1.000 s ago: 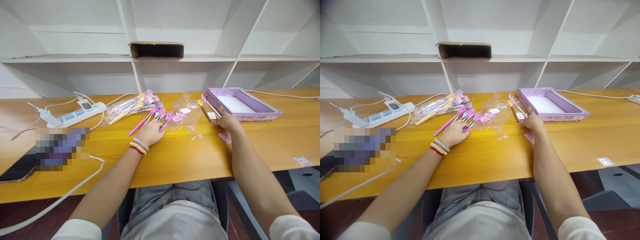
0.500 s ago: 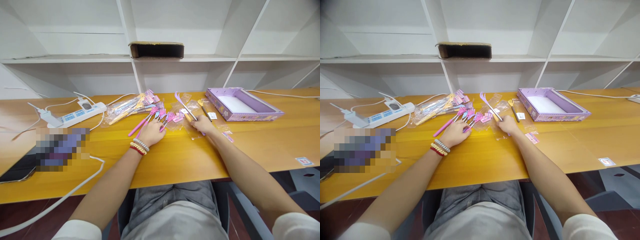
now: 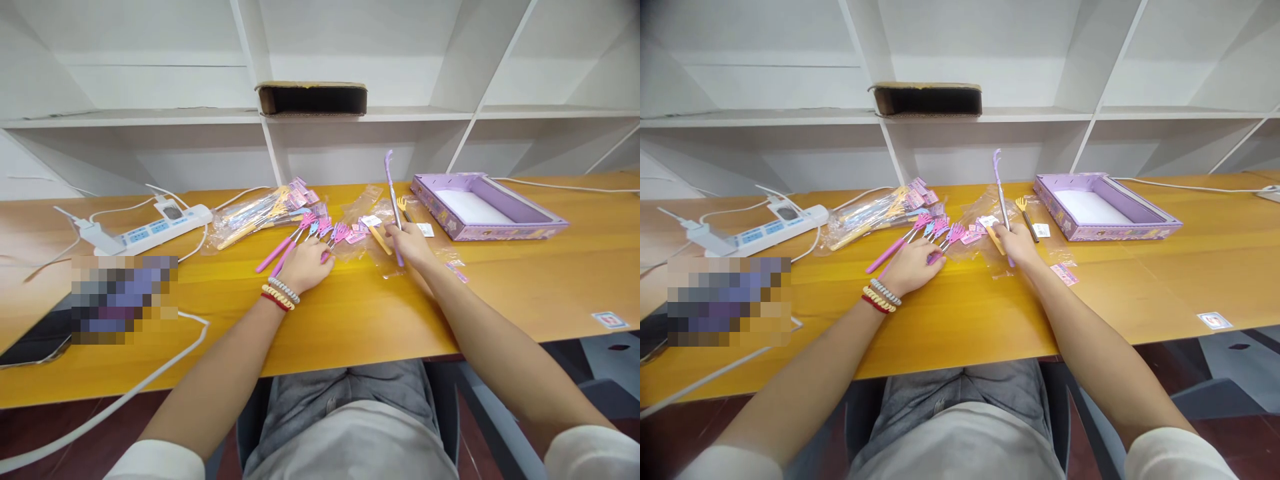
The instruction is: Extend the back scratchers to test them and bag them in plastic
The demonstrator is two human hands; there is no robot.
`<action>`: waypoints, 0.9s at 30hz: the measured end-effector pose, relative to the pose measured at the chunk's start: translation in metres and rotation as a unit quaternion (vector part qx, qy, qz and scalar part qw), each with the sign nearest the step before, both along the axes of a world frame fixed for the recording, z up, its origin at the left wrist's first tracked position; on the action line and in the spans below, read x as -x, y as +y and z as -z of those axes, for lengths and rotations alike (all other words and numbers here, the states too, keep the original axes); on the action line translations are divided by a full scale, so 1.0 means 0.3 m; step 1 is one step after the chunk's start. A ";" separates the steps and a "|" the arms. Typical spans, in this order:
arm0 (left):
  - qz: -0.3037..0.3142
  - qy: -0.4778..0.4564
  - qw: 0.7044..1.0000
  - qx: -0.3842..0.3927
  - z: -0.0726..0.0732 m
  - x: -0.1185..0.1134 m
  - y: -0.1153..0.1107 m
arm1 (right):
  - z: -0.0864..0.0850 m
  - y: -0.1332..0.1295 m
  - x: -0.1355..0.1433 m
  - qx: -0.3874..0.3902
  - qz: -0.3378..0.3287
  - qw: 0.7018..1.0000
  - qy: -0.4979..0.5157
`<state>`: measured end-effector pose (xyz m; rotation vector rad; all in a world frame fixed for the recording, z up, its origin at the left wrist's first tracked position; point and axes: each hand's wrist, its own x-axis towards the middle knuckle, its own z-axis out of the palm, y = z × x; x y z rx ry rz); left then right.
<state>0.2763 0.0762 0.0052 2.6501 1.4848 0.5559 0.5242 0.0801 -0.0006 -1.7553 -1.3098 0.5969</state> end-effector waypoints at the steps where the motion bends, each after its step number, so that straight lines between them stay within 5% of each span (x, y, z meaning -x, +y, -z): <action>1: 0.007 -0.008 1.000 0.000 0.001 -0.002 -0.001 | -0.003 -0.005 0.005 -0.010 -0.018 0.999 0.030; 4: 0.042 -0.038 0.998 0.000 0.000 -0.013 -0.011 | -0.014 -0.025 0.026 -0.033 -0.112 0.980 0.162; 8: 0.092 -0.086 0.992 0.009 -0.010 -0.039 -0.041 | -0.025 -0.054 0.076 -0.009 -0.258 0.907 0.332; 15: 0.120 -0.106 0.987 0.032 -0.001 -0.068 -0.062 | -0.011 -0.085 0.141 0.040 -0.378 0.840 0.388; 21: 0.117 -0.110 0.986 0.040 0.006 -0.065 -0.049 | -0.003 -0.074 0.130 0.050 -0.366 0.848 0.380; 27: 0.097 -0.088 0.991 0.007 -0.001 -0.050 -0.045 | -0.013 -0.040 0.084 -0.053 -0.165 0.914 0.366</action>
